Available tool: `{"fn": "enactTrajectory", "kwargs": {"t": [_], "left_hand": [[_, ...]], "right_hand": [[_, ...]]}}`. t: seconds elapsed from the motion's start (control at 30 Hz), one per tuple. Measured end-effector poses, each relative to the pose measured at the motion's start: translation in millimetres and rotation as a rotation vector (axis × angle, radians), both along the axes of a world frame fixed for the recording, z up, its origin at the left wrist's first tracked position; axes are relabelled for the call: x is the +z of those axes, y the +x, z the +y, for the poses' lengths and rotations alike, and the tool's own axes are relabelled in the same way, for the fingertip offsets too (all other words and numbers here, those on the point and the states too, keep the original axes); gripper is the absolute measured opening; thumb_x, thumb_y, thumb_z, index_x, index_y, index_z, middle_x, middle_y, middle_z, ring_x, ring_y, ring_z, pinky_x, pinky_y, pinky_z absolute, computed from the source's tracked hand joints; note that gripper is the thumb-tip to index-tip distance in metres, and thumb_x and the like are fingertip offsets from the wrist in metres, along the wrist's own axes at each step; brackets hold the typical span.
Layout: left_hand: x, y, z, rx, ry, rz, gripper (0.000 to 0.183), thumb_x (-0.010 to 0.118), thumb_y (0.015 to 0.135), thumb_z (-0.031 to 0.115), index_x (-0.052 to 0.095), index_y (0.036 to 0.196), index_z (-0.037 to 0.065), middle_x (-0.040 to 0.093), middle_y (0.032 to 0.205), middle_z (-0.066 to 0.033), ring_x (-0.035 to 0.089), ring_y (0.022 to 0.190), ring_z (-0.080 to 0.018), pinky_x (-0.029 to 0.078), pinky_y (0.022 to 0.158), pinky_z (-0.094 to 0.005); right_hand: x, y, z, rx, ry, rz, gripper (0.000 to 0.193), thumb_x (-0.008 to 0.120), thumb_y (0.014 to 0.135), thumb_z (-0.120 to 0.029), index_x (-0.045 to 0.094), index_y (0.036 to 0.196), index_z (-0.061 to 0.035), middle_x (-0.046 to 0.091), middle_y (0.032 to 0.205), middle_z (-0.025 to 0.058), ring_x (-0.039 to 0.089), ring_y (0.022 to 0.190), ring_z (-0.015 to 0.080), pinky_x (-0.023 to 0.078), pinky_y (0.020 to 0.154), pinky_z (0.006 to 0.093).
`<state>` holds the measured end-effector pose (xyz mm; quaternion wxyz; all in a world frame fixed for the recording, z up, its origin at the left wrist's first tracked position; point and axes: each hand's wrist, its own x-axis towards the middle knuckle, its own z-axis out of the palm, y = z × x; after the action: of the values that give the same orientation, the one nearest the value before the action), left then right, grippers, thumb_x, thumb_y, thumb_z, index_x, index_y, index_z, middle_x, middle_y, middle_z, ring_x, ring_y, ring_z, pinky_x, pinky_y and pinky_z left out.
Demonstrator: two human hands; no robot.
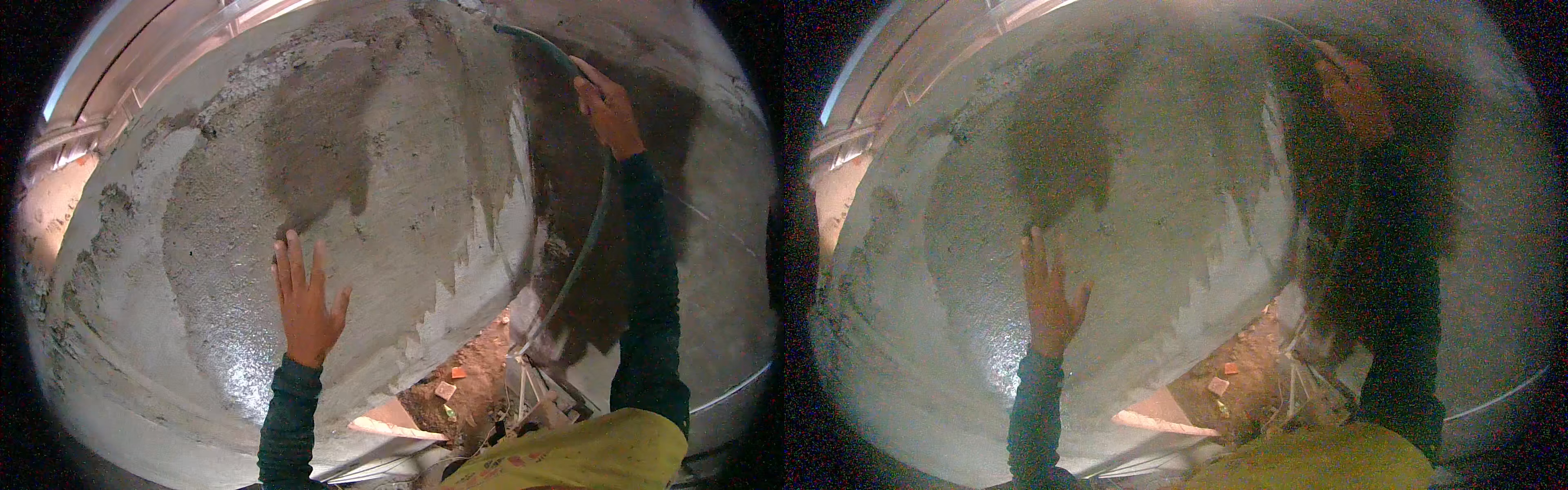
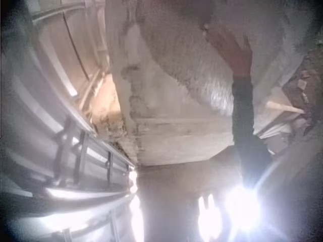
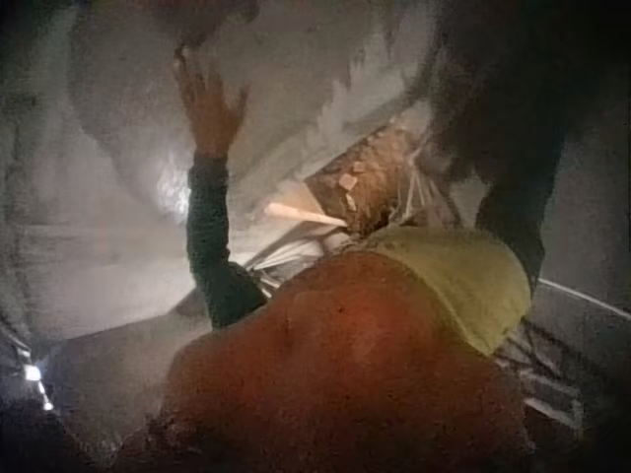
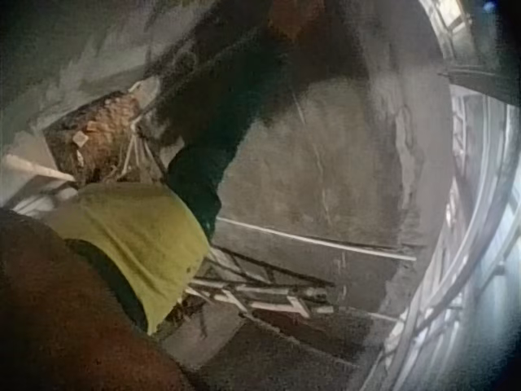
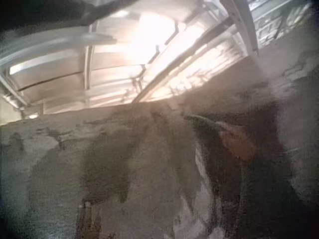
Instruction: The person sprays a wet concrete mixture onto a curved ceiling surface using a hose, then smooths the applied material with their left hand. The person repeatedly moves the hose and hand across different sections of the ceiling to spread and level the material.
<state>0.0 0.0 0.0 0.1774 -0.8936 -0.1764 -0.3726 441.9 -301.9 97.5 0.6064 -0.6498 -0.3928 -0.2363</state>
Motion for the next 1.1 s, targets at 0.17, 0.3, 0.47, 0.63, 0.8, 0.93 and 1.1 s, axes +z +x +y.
{"fn": "enactTrajectory", "kwargs": {"t": [0.17,0.3,0.47,0.63,0.8,0.93,1.1], "left_hand": [[-11.9,13.8,-6.5,0.102,0.027,0.027,0.088,0.082,0.081,0.028,0.041,0.156,0.008,0.015,0.170,-0.0233,0.008,0.157,-0.0479,0.020,0.122,-0.0647],[-7.7,11.3,-5.3,0.099,0.036,0.050,0.088,0.082,0.081,0.029,0.041,0.156,0.008,0.016,0.170,-0.0232,0.010,0.157,-0.0483,0.021,0.122,-0.0647],[-6.6,12.3,-3.1,0.129,0.077,0.060,0.089,0.083,0.079,0.028,0.041,0.155,0.007,0.017,0.170,-0.0228,0.011,0.157,-0.0481,0.021,0.122,-0.0645],[-5.7,3.8,-2.0,0.116,0.086,0.067,0.088,0.084,0.078,0.027,0.043,0.153,0.006,0.018,0.170,-0.0218,0.012,0.157,-0.0471,0.021,0.122,-0.0626],[-4.5,1.0,0.8,0.082,0.056,0.094,0.087,0.083,0.078,0.028,0.044,0.153,0.008,0.019,0.171,-0.0204,0.012,0.157,-0.0455,0.022,0.123,-0.0602],[-0.6,-4.2,11.0,0.084,0.062,0.124,0.086,0.083,0.079,0.028,0.045,0.154,0.011,0.019,0.171,-0.0178,0.013,0.158,-0.0433,0.023,0.123,-0.0588],[14.1,-5.6,20.6,0.070,0.111,0.129,0.084,0.081,0.082,0.030,0.044,0.155,0.013,0.020,0.171,-0.0158,0.015,0.158,-0.0424,0.024,0.124,-0.0574]], "right_hand": [[-2.0,39.1,-10.4,-0.047,-0.030,-0.134,0.044,0.055,0.108,-0.032,0.057,0.149,-0.0176,0.045,0.073,-0.0061,0.040,0.063,0.0061,0.036,0.056,0.0250],[0.1,34.9,-6.8,-0.019,-0.032,-0.094,0.044,0.054,0.108,-0.032,0.057,0.150,-0.0179,0.047,0.073,-0.0064,0.039,0.059,0.0051,0.034,0.051,0.0239],[5.3,23.3,-4.0,0.014,-0.028,-0.031,0.044,0.054,0.108,-0.031,0.056,0.150,-0.0183,0.048,0.073,-0.0068,0.038,0.054,0.0038,0.033,0.045,0.0227],[8.4,-16.5,4.1,0.100,-0.004,0.061,0.044,0.054,0.108,-0.030,0.056,0.150,-0.0175,0.048,0.072,-0.0073,0.038,0.053,0.0026,0.032,0.043,0.0221],[-11.2,22.6,10.7,0.134,-0.012,-0.158,0.044,0.056,0.107,-0.031,0.058,0.149,-0.0166,0.046,0.073,-0.0084,0.039,0.061,0.0022,0.033,0.052,0.0219],[-12.9,-36.4,4.0,0.077,-0.084,0.005,0.045,0.057,0.107,-0.032,0.058,0.148,-0.0153,0.044,0.074,-0.0090,0.039,0.066,0.0035,0.033,0.058,0.0221],[-46.1,32.3,-6.1,-0.012,-0.213,-0.150,0.048,0.057,0.106,-0.037,0.057,0.149,-0.0151,0.052,0.080,-0.0021,0.048,0.070,0.0089,0.040,0.065,0.0271]]}}
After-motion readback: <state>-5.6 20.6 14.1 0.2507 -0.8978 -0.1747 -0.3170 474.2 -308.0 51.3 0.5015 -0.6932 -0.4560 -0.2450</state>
